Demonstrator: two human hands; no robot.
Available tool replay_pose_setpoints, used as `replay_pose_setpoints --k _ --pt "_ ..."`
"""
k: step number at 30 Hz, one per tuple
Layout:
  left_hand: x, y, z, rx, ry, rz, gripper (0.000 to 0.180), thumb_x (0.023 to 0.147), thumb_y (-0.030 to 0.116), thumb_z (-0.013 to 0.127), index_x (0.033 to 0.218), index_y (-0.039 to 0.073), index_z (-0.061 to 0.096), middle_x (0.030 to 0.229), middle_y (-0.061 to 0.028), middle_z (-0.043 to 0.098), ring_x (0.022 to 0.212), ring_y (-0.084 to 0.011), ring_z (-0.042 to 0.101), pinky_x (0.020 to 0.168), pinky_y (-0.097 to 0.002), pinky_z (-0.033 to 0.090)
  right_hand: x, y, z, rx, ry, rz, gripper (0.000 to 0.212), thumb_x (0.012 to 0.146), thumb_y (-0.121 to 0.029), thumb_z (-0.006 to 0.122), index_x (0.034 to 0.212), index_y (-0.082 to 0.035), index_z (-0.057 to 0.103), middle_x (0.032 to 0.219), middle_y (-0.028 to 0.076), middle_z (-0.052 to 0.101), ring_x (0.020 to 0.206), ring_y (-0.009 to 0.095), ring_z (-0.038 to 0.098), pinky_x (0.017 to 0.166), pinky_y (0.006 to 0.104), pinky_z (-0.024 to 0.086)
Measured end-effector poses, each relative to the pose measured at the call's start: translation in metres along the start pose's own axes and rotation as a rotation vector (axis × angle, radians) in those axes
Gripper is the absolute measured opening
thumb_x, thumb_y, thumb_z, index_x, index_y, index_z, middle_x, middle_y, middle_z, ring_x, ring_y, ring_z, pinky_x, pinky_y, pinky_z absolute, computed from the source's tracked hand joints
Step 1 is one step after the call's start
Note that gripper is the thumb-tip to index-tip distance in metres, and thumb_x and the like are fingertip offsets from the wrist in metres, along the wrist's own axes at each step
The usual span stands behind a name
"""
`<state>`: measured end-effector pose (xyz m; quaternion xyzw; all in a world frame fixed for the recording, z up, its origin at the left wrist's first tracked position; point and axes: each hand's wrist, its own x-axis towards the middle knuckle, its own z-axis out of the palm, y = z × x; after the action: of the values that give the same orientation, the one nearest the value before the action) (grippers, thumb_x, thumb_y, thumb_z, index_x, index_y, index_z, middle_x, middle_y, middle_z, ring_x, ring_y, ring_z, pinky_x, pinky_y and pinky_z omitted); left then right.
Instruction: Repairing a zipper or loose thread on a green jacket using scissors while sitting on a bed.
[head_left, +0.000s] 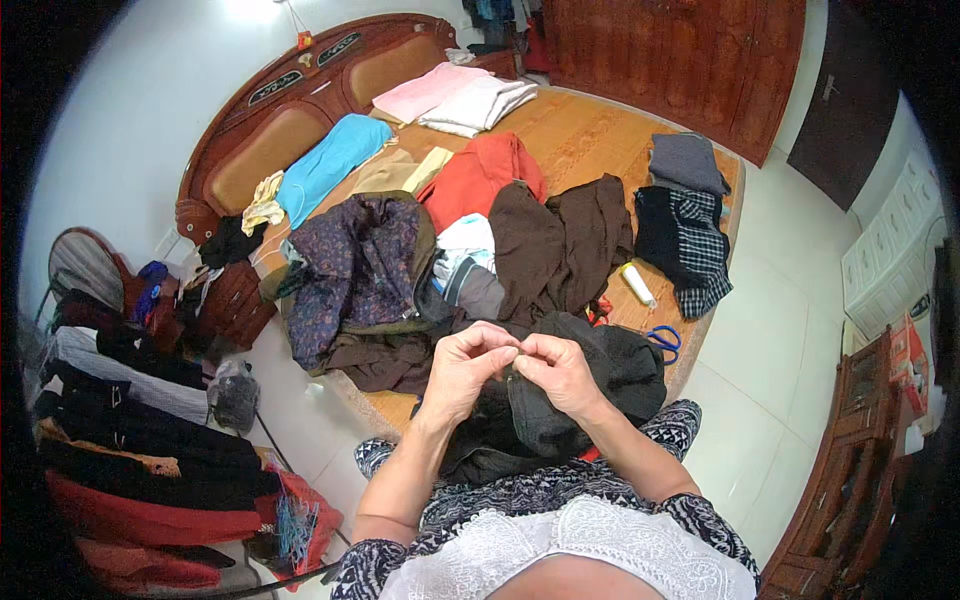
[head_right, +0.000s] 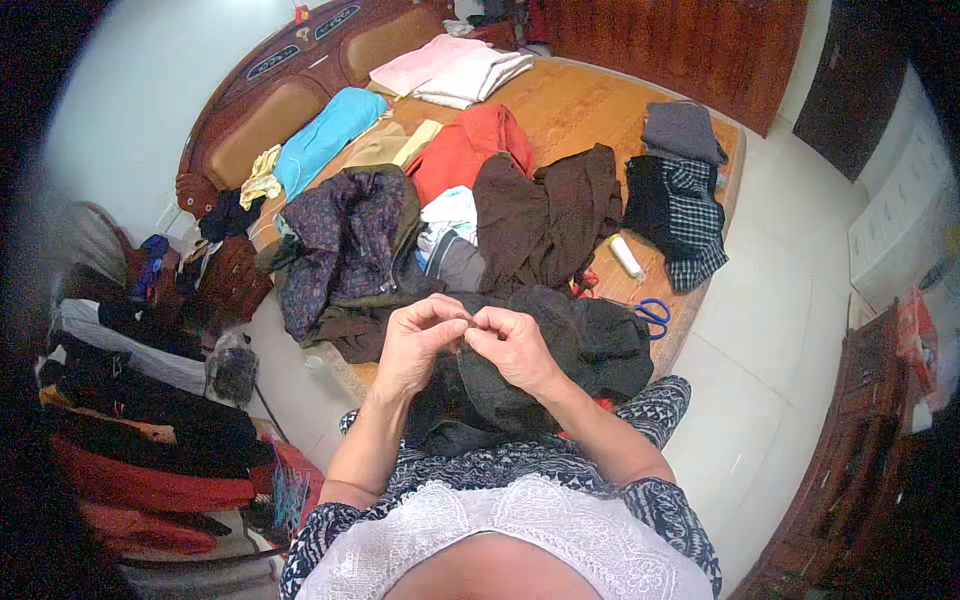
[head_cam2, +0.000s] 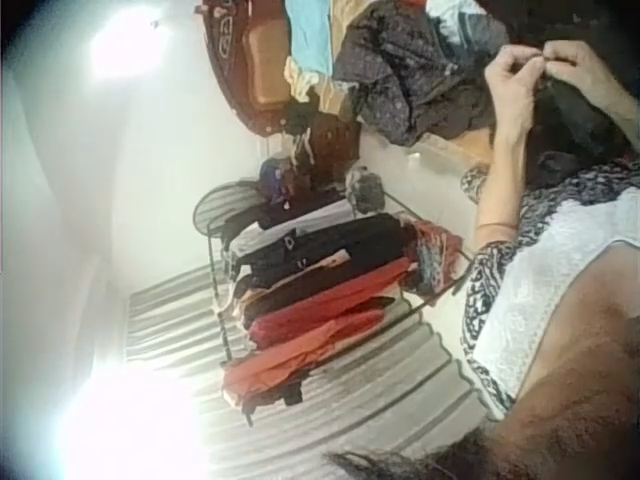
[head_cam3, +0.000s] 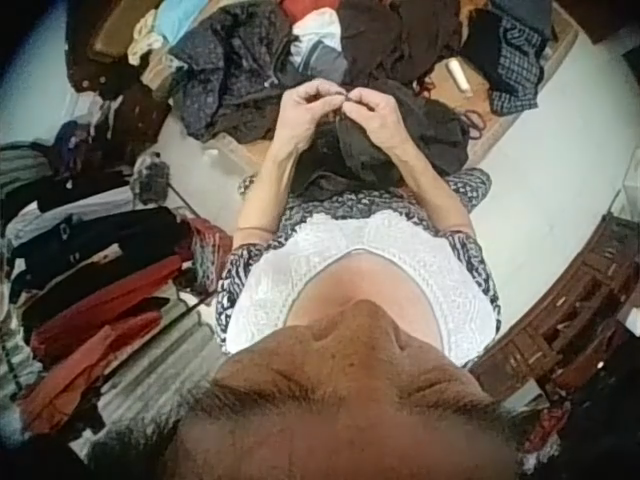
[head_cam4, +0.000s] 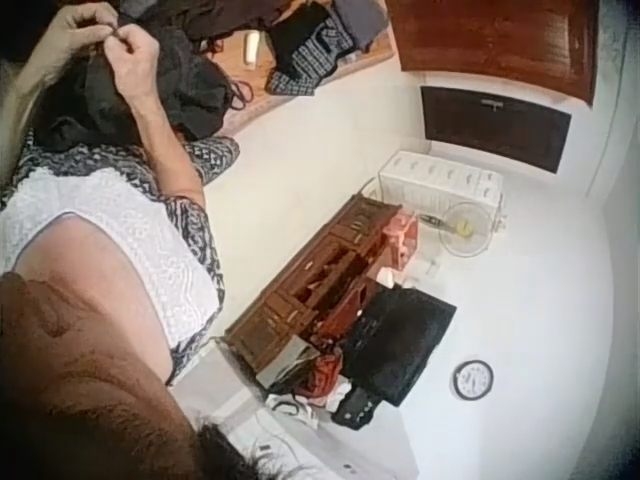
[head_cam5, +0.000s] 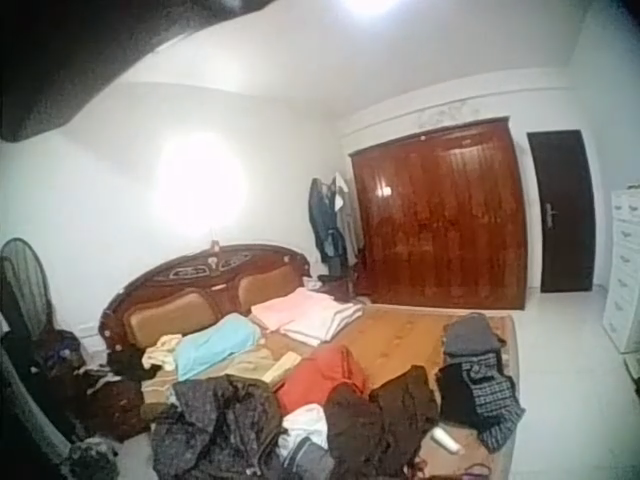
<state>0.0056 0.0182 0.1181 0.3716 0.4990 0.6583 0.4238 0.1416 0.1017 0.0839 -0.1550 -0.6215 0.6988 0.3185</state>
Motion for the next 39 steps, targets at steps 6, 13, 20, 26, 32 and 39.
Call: replay_pose_setpoints --k 6,13,20,26,32,39 --pt "-0.004 -0.008 0.000 -0.131 0.092 0.050 0.007 0.083 0.004 0.064 0.087 -0.002 0.062 0.075 -0.0048 0.061 0.061 -0.0088 0.053 0.054 -0.0215 0.043 0.005 0.003 0.002 -0.004 -0.053 -0.054 0.008 0.085 -0.009 0.058 0.080 -0.002 0.060 0.069 -0.009 0.049 0.062 0.000 0.040 0.053 0.0187 0.031" --pt "-0.020 -0.008 -0.008 -0.227 0.187 0.116 0.009 0.085 0.005 0.063 0.087 -0.003 0.060 0.080 -0.0093 0.063 0.058 -0.0109 0.053 0.052 -0.0240 0.045 0.007 -0.006 0.000 -0.183 -0.207 -0.014 0.018 0.080 -0.016 0.064 0.077 0.001 0.061 0.066 -0.003 0.054 0.064 0.004 0.047 0.057 0.0225 0.040" --pt "-0.029 -0.014 -0.012 -0.328 0.246 0.228 0.008 0.084 0.005 0.064 0.083 0.000 0.059 0.095 -0.0135 0.060 0.062 -0.0124 0.055 0.057 -0.0274 0.047 0.010 -0.004 0.019 -0.137 -0.005 -0.055 0.012 0.082 -0.009 0.063 0.074 0.000 0.060 0.065 -0.006 0.051 0.062 0.002 0.043 0.054 0.0204 0.035" --pt "-0.026 -0.016 -0.010 -0.361 0.263 0.264 0.006 0.085 0.003 0.062 0.082 -0.002 0.059 0.092 -0.0124 0.060 0.063 -0.0123 0.054 0.058 -0.0260 0.046 0.010 -0.007 0.026 -0.142 0.079 -0.070 0.015 0.082 -0.008 0.063 0.071 0.001 0.058 0.063 -0.005 0.051 0.061 0.002 0.043 0.053 0.0219 0.036" --pt "-0.022 -0.021 -0.009 -0.324 0.266 0.273 0.008 0.085 0.005 0.063 0.081 0.000 0.058 0.093 -0.0123 0.060 0.064 -0.0119 0.055 0.058 -0.0253 0.047 0.012 -0.003 0.025 -0.176 0.056 -0.063 0.017 0.082 -0.009 0.062 0.070 0.000 0.057 0.061 -0.004 0.049 0.060 0.002 0.042 0.051 0.0229 0.035" --pt "-0.024 -0.020 -0.008 -0.387 0.255 0.201 0.010 0.084 0.008 0.065 0.081 0.002 0.057 0.095 -0.0114 0.060 0.066 -0.0101 0.055 0.061 -0.0228 0.046 0.011 0.000 0.028 -0.171 0.060 -0.102 0.017 0.082 -0.009 0.062 0.070 0.001 0.056 0.059 -0.003 0.049 0.059 0.003 0.042 0.050 0.0241 0.036"
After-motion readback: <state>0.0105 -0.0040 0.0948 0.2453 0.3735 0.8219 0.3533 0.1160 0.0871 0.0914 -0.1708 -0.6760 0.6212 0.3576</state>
